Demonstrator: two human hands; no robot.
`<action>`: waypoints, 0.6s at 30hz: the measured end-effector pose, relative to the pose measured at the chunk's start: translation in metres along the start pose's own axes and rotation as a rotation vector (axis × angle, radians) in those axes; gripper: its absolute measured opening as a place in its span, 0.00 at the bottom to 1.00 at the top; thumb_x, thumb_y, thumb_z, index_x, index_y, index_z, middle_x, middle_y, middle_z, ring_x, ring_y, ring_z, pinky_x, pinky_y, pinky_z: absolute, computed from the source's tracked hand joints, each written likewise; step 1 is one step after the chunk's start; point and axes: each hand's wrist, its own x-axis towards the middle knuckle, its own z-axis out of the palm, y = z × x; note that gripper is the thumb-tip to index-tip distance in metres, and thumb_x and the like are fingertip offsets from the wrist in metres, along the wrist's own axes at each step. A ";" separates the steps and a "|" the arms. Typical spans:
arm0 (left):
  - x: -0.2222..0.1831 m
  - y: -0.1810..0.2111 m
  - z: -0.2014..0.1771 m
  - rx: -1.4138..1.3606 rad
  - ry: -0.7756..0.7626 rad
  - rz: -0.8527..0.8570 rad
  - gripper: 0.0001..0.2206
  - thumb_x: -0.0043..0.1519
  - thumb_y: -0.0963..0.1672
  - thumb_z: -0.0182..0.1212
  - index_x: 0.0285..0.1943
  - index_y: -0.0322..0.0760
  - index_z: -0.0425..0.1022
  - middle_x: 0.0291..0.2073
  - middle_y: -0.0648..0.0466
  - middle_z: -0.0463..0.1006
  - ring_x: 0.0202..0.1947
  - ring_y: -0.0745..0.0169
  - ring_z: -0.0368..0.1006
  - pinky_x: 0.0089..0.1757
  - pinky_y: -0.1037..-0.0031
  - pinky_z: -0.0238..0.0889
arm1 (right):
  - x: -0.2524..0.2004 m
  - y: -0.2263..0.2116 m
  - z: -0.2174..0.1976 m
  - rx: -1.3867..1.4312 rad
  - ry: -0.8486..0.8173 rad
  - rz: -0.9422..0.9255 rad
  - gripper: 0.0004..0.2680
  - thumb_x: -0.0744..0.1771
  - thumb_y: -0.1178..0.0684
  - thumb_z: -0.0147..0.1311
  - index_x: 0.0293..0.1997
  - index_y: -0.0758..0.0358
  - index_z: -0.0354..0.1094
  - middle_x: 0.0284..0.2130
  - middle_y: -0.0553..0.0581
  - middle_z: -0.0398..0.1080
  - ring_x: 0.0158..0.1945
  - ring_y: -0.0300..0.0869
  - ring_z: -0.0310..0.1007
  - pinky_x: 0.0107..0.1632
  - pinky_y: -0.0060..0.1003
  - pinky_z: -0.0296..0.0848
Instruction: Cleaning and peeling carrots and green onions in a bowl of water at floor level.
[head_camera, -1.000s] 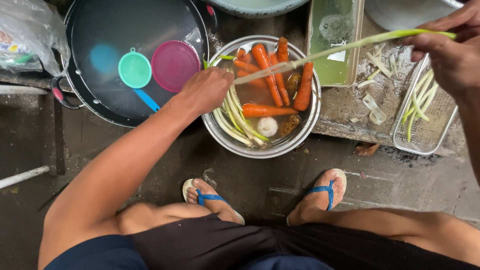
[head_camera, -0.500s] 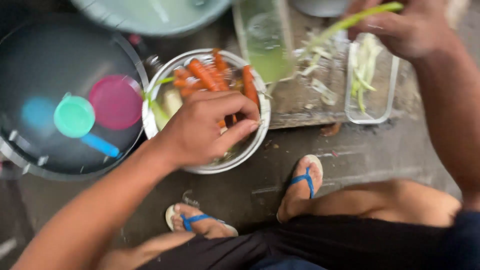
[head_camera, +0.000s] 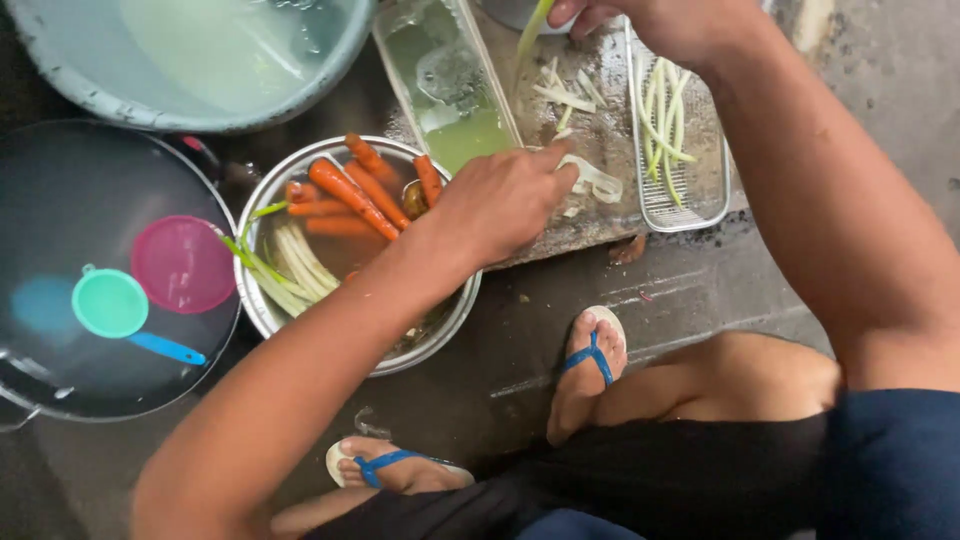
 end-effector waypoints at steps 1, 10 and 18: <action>-0.008 -0.005 -0.003 0.172 -0.047 -0.005 0.06 0.52 0.34 0.50 0.26 0.35 0.68 0.19 0.55 0.67 0.20 0.51 0.70 0.19 0.58 0.65 | 0.006 -0.005 0.004 0.020 -0.022 0.001 0.06 0.71 0.54 0.46 0.44 0.61 0.70 0.45 0.52 0.72 0.50 0.40 0.74 0.57 0.35 0.78; -0.108 -0.016 -0.116 -0.134 0.716 -0.446 0.11 0.58 0.48 0.60 0.45 0.41 0.74 0.35 0.55 0.81 0.34 0.59 0.79 0.39 0.68 0.63 | 0.077 -0.091 0.077 0.426 -0.238 -0.249 0.11 0.66 0.50 0.53 0.48 0.66 0.69 0.41 0.55 0.73 0.40 0.37 0.73 0.49 0.29 0.75; -0.141 -0.035 -0.109 -0.227 0.932 -0.441 0.08 0.60 0.46 0.56 0.35 0.42 0.80 0.22 0.63 0.75 0.22 0.74 0.65 0.31 0.77 0.62 | 0.082 -0.115 0.157 0.788 -0.141 -0.255 0.12 0.67 0.60 0.54 0.56 0.65 0.63 0.40 0.63 0.73 0.37 0.44 0.76 0.42 0.30 0.78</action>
